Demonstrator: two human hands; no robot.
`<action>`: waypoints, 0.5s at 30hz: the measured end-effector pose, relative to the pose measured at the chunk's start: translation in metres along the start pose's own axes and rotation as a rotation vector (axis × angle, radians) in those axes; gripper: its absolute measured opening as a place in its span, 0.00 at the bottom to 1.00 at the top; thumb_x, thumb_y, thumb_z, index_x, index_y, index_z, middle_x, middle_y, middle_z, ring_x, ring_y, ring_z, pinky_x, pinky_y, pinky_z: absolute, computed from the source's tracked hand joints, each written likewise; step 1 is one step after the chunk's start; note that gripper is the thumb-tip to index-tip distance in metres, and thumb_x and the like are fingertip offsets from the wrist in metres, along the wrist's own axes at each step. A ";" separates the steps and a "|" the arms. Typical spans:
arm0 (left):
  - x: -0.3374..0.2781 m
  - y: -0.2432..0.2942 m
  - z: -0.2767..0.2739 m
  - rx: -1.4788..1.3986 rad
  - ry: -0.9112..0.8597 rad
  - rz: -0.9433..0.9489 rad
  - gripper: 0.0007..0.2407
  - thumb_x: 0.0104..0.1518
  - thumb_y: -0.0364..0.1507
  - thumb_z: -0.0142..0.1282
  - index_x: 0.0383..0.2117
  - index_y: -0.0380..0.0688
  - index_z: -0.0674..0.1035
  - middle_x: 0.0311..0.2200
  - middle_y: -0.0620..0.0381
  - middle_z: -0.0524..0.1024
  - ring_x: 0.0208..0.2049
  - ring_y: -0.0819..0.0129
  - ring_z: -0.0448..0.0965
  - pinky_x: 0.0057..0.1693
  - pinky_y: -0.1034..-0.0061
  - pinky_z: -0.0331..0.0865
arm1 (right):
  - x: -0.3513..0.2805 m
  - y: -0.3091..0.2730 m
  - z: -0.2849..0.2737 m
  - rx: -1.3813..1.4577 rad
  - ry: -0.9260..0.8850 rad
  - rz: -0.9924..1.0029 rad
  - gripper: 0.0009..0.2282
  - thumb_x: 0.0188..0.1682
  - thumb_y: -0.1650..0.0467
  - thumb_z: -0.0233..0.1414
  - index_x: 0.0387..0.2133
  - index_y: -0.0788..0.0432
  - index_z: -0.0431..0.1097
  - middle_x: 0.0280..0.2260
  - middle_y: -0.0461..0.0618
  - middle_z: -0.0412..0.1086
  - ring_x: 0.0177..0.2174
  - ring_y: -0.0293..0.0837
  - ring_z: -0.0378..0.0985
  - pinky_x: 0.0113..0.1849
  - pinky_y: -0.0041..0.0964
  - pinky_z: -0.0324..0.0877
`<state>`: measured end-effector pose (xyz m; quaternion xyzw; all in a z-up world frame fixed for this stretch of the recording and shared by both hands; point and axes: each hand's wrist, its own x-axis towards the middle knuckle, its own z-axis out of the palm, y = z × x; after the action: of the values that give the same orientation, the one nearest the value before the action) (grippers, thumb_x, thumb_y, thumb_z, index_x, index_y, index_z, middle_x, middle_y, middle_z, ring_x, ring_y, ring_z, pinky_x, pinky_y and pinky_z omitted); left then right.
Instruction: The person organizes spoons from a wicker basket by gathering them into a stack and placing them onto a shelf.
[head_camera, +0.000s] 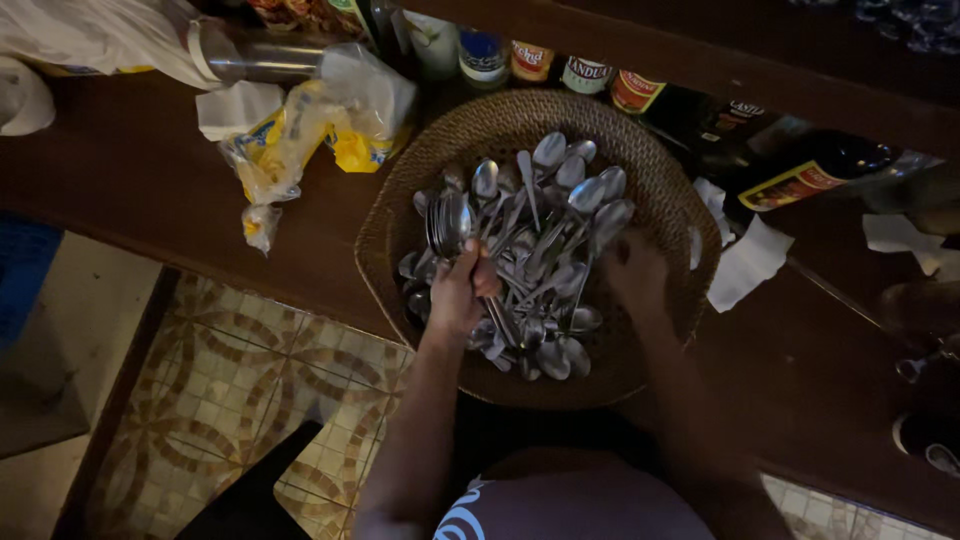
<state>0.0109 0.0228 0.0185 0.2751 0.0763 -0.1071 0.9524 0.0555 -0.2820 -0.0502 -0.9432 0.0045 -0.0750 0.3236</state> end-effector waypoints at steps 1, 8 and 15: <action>0.001 0.001 0.004 0.064 0.099 0.013 0.12 0.72 0.34 0.48 0.34 0.40 0.76 0.18 0.61 0.64 0.18 0.72 0.59 0.28 0.73 0.57 | 0.008 -0.027 -0.023 -0.009 0.137 -0.220 0.07 0.53 0.70 0.56 0.41 0.59 0.72 0.40 0.62 0.74 0.41 0.64 0.77 0.42 0.55 0.72; 0.006 0.012 0.016 0.218 0.124 0.063 0.11 0.67 0.29 0.52 0.42 0.29 0.79 0.37 0.42 0.84 0.39 0.55 0.85 0.43 0.62 0.78 | 0.036 -0.161 -0.153 0.088 0.264 -0.403 0.04 0.55 0.75 0.61 0.40 0.61 0.74 0.37 0.55 0.77 0.34 0.47 0.82 0.34 0.39 0.75; -0.011 -0.011 0.010 0.317 -0.001 -0.167 0.17 0.67 0.35 0.45 0.48 0.30 0.77 0.40 0.42 0.84 0.42 0.55 0.86 0.50 0.61 0.81 | 0.056 -0.176 -0.108 0.556 -0.425 -0.523 0.01 0.52 0.74 0.59 0.32 0.59 0.76 0.33 0.47 0.77 0.31 0.37 0.83 0.33 0.31 0.80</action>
<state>-0.0011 0.0101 0.0239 0.4147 0.0804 -0.1964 0.8849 0.0883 -0.2115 0.1492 -0.7842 -0.3217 0.0431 0.5289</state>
